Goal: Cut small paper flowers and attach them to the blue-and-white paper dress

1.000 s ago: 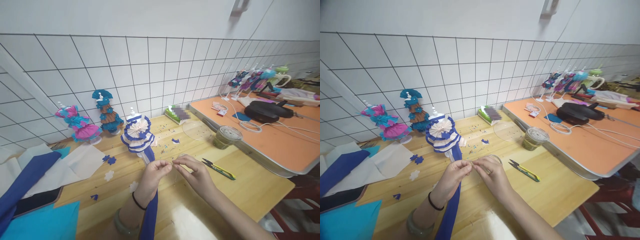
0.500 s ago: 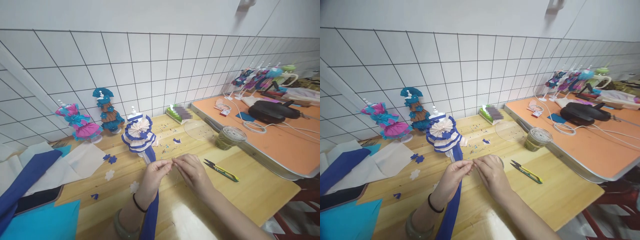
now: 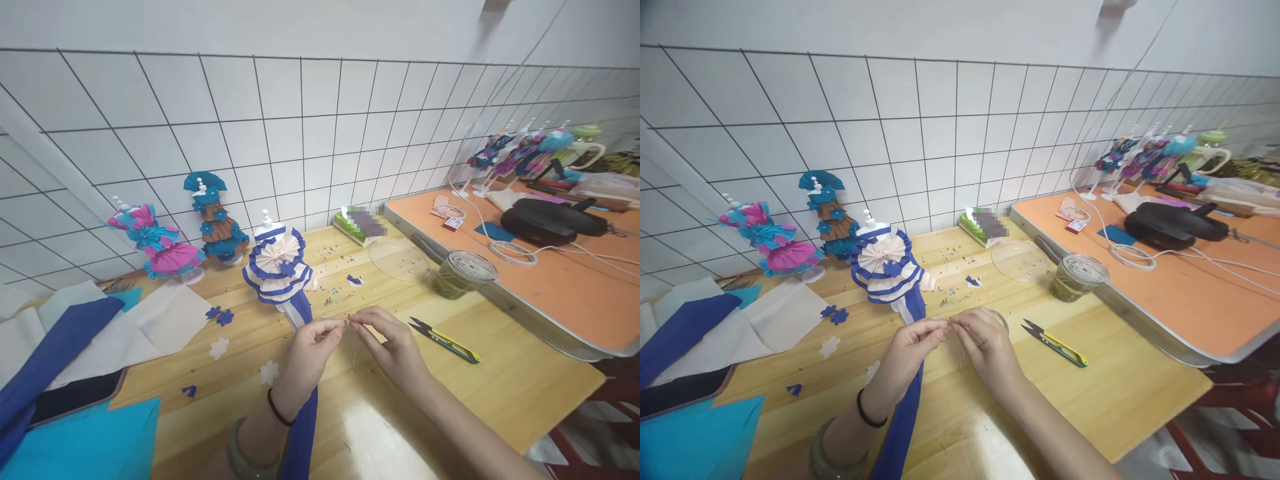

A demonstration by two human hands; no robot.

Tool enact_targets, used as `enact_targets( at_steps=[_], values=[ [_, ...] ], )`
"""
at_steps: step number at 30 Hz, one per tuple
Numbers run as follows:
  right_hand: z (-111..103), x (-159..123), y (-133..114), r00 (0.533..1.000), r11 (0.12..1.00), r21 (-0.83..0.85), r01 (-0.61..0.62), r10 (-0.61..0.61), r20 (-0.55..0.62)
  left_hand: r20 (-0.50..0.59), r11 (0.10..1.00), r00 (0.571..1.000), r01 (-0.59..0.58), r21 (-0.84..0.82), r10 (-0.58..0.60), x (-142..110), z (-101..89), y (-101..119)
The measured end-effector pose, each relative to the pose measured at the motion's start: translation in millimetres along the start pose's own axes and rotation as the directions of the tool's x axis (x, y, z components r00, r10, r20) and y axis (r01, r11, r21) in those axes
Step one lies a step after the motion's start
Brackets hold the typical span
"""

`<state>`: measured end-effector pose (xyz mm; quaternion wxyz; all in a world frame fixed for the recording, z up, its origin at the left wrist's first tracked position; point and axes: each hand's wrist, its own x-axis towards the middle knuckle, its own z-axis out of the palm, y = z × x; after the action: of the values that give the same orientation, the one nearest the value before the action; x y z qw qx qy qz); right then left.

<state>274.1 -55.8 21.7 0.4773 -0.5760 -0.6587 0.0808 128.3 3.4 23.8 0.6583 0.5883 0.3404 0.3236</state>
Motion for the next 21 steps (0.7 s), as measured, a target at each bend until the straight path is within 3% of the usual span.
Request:
enact_targets(
  at_steps=[7,15,21],
  values=[
    [3.1,-0.5,-7.1,0.999,0.998,0.046,-0.031,0.032,-0.027,0.017,1.0,1.0,-0.008,-0.023,0.009,-0.6,0.3,-2.0],
    [3.8,-3.1,-4.3,0.996,0.994,-0.051,0.092,-0.092,0.013,-0.036,0.987,0.992,-0.12,0.106,0.124,-1.0,1.6,-3.9],
    [3.5,-0.8,-6.1,0.995,0.994,-0.058,0.093,-0.09,0.043,-0.033,0.981,0.986,-0.157,0.116,0.161,-2.7,2.6,-4.0]
  ],
)
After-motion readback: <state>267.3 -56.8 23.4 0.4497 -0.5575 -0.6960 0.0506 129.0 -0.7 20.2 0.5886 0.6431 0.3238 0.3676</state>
